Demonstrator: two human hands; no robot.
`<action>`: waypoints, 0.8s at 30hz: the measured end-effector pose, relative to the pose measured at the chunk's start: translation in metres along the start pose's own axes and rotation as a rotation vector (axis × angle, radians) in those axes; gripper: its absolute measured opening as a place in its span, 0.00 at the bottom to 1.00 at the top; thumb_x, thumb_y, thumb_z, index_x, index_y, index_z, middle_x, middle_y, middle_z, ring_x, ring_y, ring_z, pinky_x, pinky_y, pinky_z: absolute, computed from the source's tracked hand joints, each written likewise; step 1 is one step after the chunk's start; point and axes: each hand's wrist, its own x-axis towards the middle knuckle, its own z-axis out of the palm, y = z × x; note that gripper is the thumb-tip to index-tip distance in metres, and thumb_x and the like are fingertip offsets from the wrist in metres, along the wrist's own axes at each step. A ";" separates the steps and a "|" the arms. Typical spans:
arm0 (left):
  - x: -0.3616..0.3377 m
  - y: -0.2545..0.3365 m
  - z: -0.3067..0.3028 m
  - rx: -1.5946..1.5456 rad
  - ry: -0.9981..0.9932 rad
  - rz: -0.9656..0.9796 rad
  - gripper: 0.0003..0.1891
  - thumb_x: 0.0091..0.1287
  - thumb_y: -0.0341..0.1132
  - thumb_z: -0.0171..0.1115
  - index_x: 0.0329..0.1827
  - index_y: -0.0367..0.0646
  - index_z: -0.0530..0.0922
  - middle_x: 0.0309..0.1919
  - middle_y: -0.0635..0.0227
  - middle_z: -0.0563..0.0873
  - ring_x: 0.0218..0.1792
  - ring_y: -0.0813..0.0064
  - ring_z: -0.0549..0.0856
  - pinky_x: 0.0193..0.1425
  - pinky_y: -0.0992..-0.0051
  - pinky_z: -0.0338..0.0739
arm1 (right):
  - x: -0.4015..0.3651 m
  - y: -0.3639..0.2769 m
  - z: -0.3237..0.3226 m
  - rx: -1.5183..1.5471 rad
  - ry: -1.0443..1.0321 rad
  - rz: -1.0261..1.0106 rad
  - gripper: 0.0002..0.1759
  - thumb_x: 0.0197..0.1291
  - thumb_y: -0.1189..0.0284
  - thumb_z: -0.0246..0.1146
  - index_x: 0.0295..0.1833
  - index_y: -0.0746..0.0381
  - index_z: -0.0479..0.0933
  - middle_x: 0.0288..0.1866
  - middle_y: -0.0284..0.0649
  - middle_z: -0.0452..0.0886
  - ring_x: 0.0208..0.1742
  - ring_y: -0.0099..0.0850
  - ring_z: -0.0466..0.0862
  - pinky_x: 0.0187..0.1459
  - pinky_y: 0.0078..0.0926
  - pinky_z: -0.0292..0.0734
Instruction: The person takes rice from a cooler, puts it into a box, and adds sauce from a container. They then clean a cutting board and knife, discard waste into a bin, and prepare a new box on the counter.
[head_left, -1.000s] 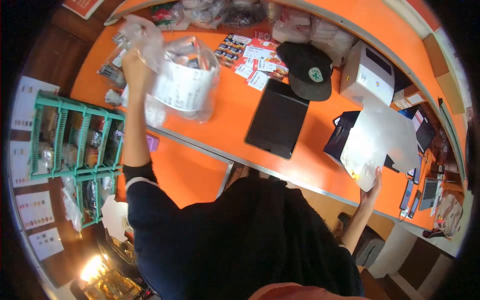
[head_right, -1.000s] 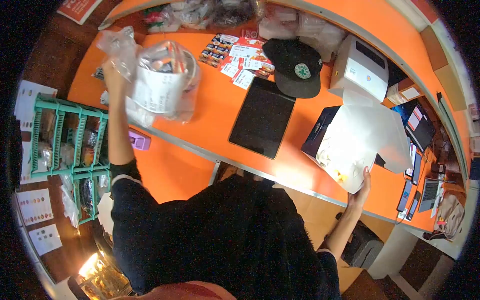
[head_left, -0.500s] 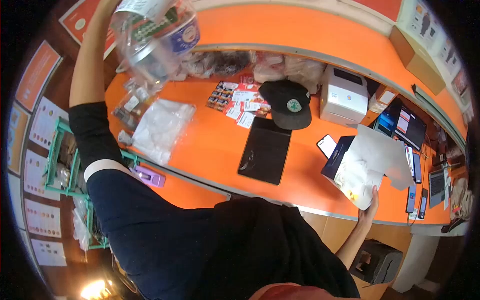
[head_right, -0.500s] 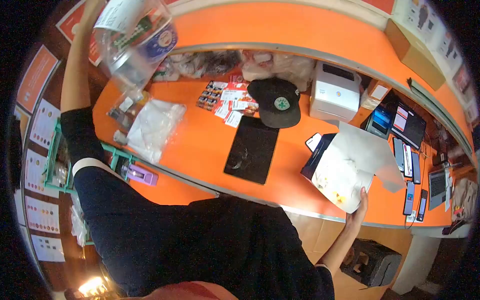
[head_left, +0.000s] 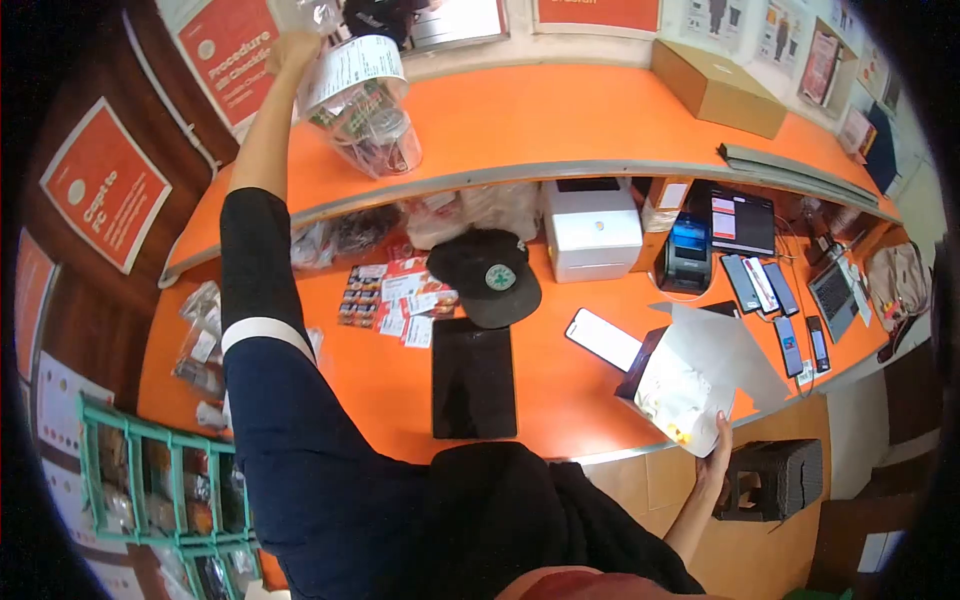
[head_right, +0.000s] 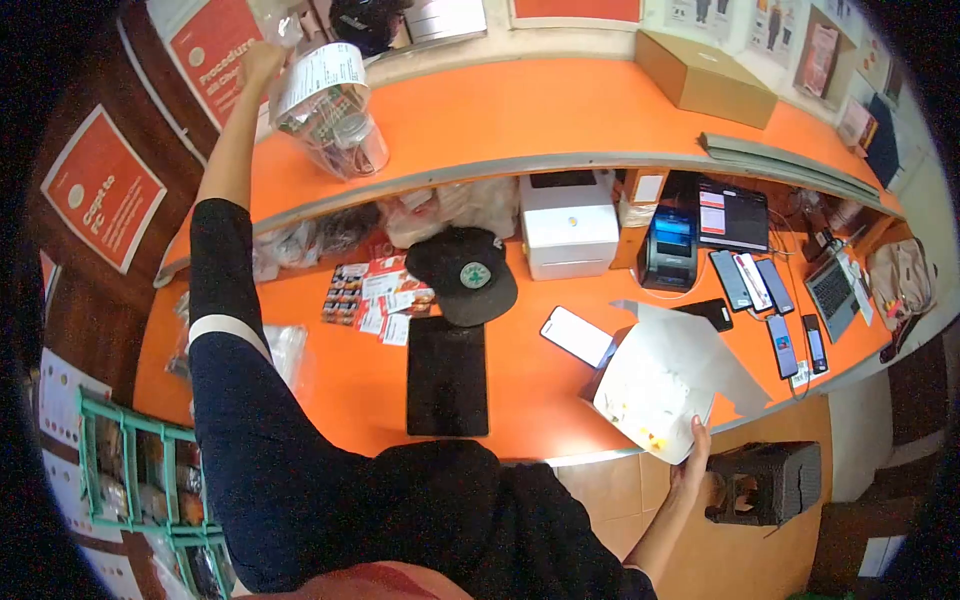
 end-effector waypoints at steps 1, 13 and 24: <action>0.002 0.002 0.011 -0.012 0.016 -0.039 0.23 0.44 0.53 0.54 0.36 0.45 0.78 0.37 0.55 0.79 0.42 0.58 0.77 0.42 0.63 0.69 | -0.002 -0.001 0.002 -0.012 0.014 0.004 0.29 0.50 0.65 0.54 0.56 0.67 0.56 0.50 0.43 0.67 0.50 0.32 0.69 0.50 0.27 0.65; -0.050 -0.035 0.047 -0.721 0.457 0.351 0.21 0.50 0.43 0.55 0.44 0.38 0.71 0.39 0.60 0.76 0.41 0.65 0.74 0.48 0.72 0.65 | 0.007 -0.002 0.025 -0.029 -0.002 0.001 0.28 0.51 0.65 0.53 0.55 0.67 0.56 0.49 0.43 0.67 0.49 0.32 0.70 0.48 0.27 0.67; -0.130 -0.026 0.108 -1.056 0.419 0.176 0.41 0.43 0.48 0.63 0.55 0.34 0.54 0.49 0.50 0.59 0.54 0.55 0.56 0.58 0.62 0.49 | 0.011 -0.008 0.059 -0.091 -0.011 0.021 0.28 0.51 0.64 0.54 0.55 0.67 0.57 0.49 0.44 0.67 0.49 0.34 0.70 0.48 0.29 0.67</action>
